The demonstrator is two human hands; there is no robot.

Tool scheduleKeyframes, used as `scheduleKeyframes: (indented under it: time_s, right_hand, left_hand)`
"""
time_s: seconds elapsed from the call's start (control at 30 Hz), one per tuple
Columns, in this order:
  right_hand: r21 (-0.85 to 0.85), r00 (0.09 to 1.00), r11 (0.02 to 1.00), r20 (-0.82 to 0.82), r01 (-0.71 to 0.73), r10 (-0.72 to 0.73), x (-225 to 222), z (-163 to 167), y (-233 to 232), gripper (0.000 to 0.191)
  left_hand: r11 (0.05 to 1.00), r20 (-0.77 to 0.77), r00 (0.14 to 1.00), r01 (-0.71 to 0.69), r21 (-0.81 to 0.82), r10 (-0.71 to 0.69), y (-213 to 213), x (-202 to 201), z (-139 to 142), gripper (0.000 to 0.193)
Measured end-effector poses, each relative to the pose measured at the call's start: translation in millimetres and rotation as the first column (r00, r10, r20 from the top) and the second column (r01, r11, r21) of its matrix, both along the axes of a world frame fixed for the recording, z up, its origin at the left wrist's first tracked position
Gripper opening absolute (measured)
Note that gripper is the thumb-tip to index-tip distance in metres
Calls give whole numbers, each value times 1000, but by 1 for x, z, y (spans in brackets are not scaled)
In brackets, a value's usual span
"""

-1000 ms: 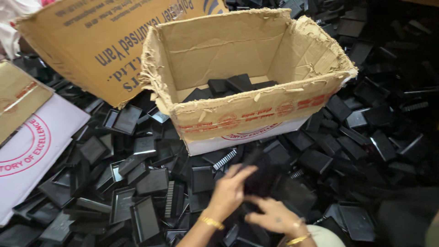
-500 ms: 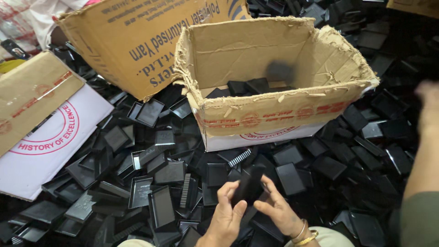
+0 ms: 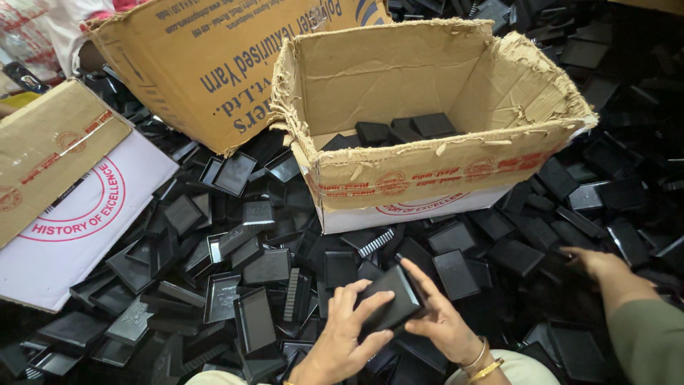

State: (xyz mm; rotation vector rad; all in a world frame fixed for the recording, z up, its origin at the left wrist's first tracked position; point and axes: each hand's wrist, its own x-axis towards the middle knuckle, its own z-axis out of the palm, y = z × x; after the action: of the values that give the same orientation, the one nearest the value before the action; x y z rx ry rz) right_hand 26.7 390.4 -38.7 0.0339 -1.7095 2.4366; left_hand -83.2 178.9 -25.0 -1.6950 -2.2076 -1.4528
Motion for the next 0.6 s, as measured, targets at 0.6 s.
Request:
scheduleKeyframes:
  time_s: [0.6]
  right_hand:
    - [-54,993,994,-60,99,-102,-6,-23,3,65]
  left_hand:
    - [952,-77,993,-65,300,92,5,-4,-1,52]
